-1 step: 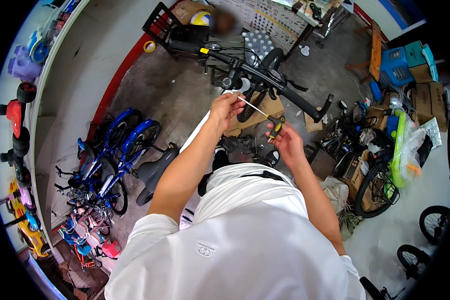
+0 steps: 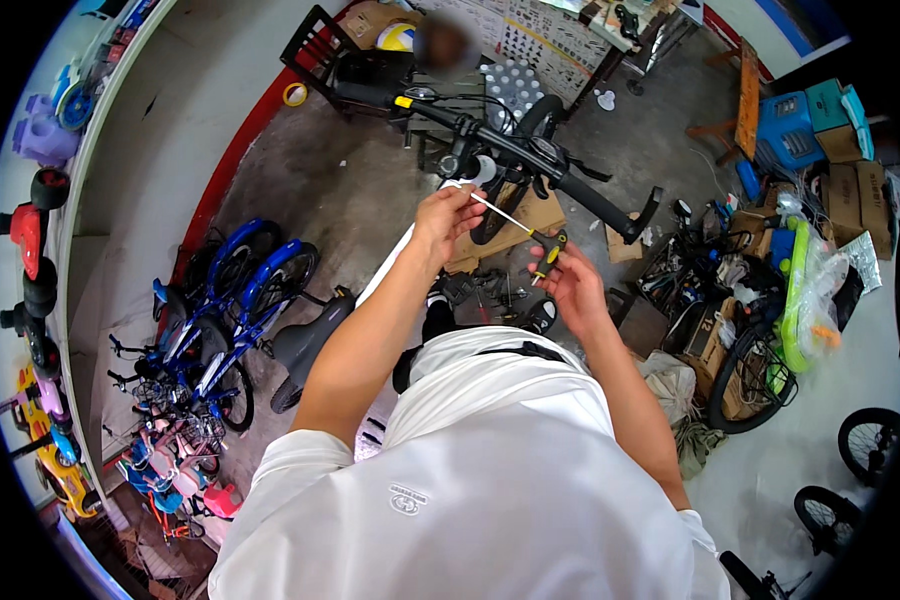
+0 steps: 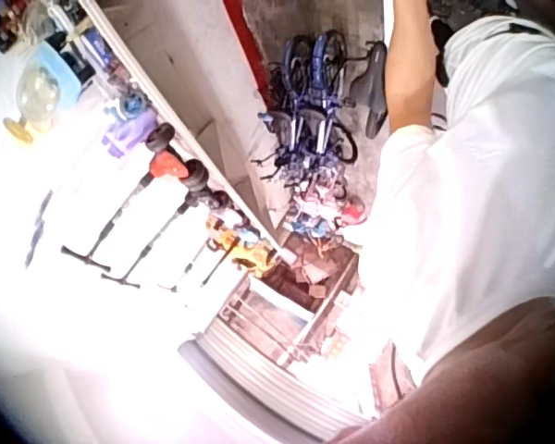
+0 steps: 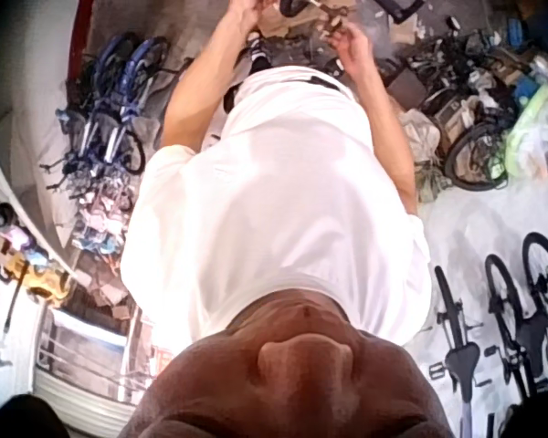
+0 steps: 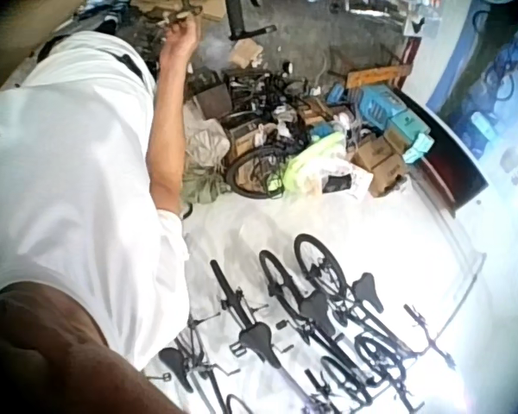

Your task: The person wipes the bicycle frame and wheels with a cloth, then picks up the bicycle and uses a screwdriver to tighten components on the handlebars.

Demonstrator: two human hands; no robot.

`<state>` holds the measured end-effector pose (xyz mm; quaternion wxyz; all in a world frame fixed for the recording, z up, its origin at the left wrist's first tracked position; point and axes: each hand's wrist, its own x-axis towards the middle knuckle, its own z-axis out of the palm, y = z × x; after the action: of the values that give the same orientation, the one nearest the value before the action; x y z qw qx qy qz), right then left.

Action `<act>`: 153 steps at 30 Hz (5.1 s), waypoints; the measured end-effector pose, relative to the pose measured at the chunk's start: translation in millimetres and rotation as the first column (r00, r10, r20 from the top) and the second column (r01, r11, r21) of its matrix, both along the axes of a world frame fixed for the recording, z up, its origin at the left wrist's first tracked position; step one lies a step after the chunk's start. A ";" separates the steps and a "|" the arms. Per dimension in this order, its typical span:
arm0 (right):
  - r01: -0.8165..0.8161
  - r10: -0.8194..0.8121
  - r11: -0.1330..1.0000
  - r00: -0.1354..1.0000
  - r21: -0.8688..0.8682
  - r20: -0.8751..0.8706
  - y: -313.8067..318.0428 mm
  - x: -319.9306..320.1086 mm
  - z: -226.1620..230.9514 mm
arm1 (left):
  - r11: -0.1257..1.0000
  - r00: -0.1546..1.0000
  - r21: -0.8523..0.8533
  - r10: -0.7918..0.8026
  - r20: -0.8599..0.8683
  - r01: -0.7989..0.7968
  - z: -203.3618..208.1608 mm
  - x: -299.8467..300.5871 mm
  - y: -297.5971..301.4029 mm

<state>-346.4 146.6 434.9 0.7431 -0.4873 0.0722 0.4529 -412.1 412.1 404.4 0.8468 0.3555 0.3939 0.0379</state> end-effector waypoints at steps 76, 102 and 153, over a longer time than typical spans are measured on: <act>-0.081 0.083 0.951 0.997 -0.297 -0.006 19.1 14.8 -9.8 | 0.999 0.995 0.041 0.038 -0.088 -0.034 -26.1 25.6 -8.2; -0.134 0.139 0.947 0.990 -0.291 -0.001 12.9 23.1 -2.0 | 0.997 0.996 0.070 0.024 -0.082 -0.018 -10.8 27.4 -7.1; -0.182 0.221 0.973 0.909 0.141 -0.354 25.1 39.6 -29.9 | 0.997 0.994 -0.033 0.073 -0.082 -0.076 -8.7 34.0 -11.3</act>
<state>-306.8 171.7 405.0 0.6902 -0.3589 0.1354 0.6136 -378.1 400.8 395.7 0.8345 0.3266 0.4412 0.0481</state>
